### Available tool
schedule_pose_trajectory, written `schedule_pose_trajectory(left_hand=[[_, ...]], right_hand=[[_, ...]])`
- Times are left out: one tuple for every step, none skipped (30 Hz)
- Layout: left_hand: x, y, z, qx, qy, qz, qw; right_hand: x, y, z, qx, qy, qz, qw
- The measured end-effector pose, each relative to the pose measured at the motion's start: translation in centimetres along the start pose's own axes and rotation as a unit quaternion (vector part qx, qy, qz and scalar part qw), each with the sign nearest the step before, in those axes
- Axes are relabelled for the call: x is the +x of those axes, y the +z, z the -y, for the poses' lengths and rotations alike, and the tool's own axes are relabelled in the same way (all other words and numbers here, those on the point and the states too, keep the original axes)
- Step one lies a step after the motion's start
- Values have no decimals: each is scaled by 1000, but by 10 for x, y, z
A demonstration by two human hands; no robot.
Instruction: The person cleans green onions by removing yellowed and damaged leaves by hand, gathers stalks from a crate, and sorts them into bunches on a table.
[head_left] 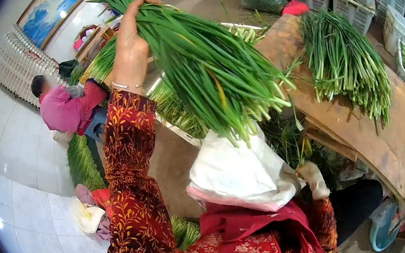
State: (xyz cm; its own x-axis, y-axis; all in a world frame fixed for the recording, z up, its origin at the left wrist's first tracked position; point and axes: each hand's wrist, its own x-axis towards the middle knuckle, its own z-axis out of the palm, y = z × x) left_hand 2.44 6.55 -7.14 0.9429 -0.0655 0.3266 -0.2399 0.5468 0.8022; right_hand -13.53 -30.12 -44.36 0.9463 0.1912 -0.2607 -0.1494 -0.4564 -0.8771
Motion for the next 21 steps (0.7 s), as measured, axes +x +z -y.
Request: schedule_pose_trajectory(left_hand=[[0,2,0,5,-6,-16,1000],[-2,4,3,7,-9,-18,1000],[-2,8,6,7,-12,-28,1000],[0,13,10,5,-12,-36,999],[5,13,14,-49,-38,-28,998],[6,15,17,-51,-37,-23,998],[5,18,20,-44,-38,-23,998],[4,22,22,-37,-39,-23,998],[-1,29,25,18,-15,-28,999],[-7,38,28,19,-14,-26,999],[-12,46,29,19,0,-37,999],[-13,51,30,18,12,-47,999],[-9,47,31,52,44,-29,997],[-8,49,32,52,42,-26,997],[-10,51,33,99,68,-14,993],[-11,52,35,147,94,-4,985],[-12,53,37,177,112,12,978],[-12,53,41,175,109,11,978],[-11,53,45,159,116,5,980],[-9,53,49,144,123,-1,982],[-4,50,53,110,133,2,985]], right_hand=[[-8,2,15,-19,35,23,999],[-14,1,34,56,48,35,997],[-22,-1,63,131,63,46,988],[-2,3,65,172,-61,54,982],[-2,-4,102,195,-67,70,976],[7,-2,121,258,-103,106,955],[16,-3,135,318,-139,142,927],[23,-2,148,279,-197,143,929],[30,-1,162,241,-256,139,926],[29,6,174,451,-206,175,850],[34,3,177,485,-150,215,834],[34,1,180,487,-152,213,833],[30,-3,184,530,-152,200,810],[29,-7,186,571,-151,186,785],[29,-13,186,584,-163,195,771],[21,-21,190,592,-120,157,781],[19,-25,190,608,-118,163,768],[17,-28,187,622,-116,168,756],[29,-25,171,641,-129,190,733],[33,-26,155,641,-128,187,733],[31,-28,152,622,-140,180,749]])
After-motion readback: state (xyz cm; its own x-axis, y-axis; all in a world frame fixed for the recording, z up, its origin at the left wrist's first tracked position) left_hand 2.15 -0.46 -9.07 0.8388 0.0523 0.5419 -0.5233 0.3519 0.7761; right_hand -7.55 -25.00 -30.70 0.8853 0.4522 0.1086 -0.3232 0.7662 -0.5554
